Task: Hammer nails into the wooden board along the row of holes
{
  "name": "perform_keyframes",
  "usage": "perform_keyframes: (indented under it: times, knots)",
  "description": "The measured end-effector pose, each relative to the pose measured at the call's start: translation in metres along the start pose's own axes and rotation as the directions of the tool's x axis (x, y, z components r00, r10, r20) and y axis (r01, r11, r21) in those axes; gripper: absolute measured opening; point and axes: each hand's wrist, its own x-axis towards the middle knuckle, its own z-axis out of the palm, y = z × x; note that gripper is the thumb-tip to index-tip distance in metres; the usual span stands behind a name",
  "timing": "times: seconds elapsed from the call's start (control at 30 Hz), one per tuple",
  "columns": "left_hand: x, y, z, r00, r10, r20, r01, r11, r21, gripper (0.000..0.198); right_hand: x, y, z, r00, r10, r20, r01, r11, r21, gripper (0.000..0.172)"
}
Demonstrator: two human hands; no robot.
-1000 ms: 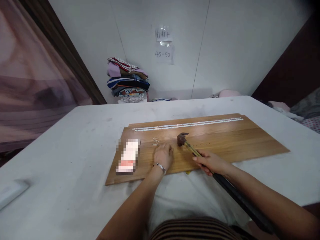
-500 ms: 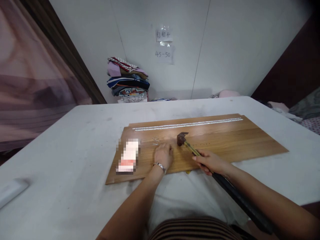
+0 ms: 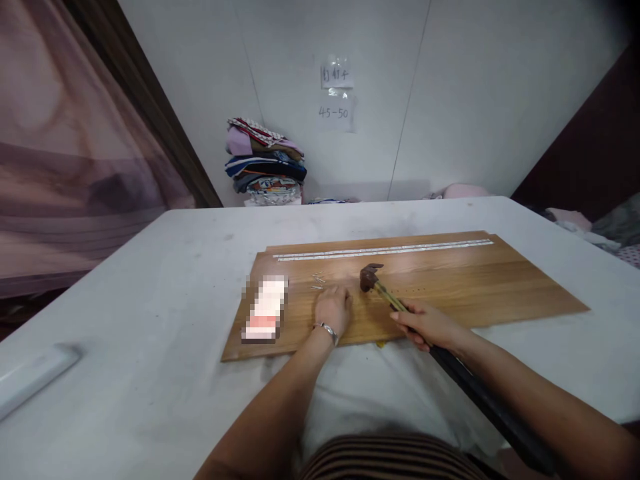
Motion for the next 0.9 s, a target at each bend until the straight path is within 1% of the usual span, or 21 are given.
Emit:
perform_keyframes:
  times: [0.2,0.5,0.67,0.9]
  knots:
    - [-0.001,0.001,-0.0008,1.0,-0.003,0.004,0.003,1.0,0.008,0.016,0.0038,0.0036,-0.0012,0.999,0.007,0.036,-0.006,1.0,-0.025,0.038]
    - [-0.0004,-0.0002,0.0006,1.0,0.002,-0.006,-0.002,1.0,-0.009,0.013,0.0009,0.0018,-0.0007,1.0,-0.002,0.003,0.002,0.999,-0.05,0.037]
    - [-0.0008,-0.0007,0.0016,1.0,0.01,-0.015,-0.01,1.0,-0.006,0.014,-0.0002,-0.0013,0.0008,1.0,0.027,0.005,-0.026,0.998,-0.062,0.04]
    - [-0.0012,0.0006,-0.0004,1.0,0.003,-0.009,-0.003,1.0,0.002,0.014,0.0003,-0.001,0.001,1.0,0.03,0.008,-0.03,0.997,-0.065,0.04]
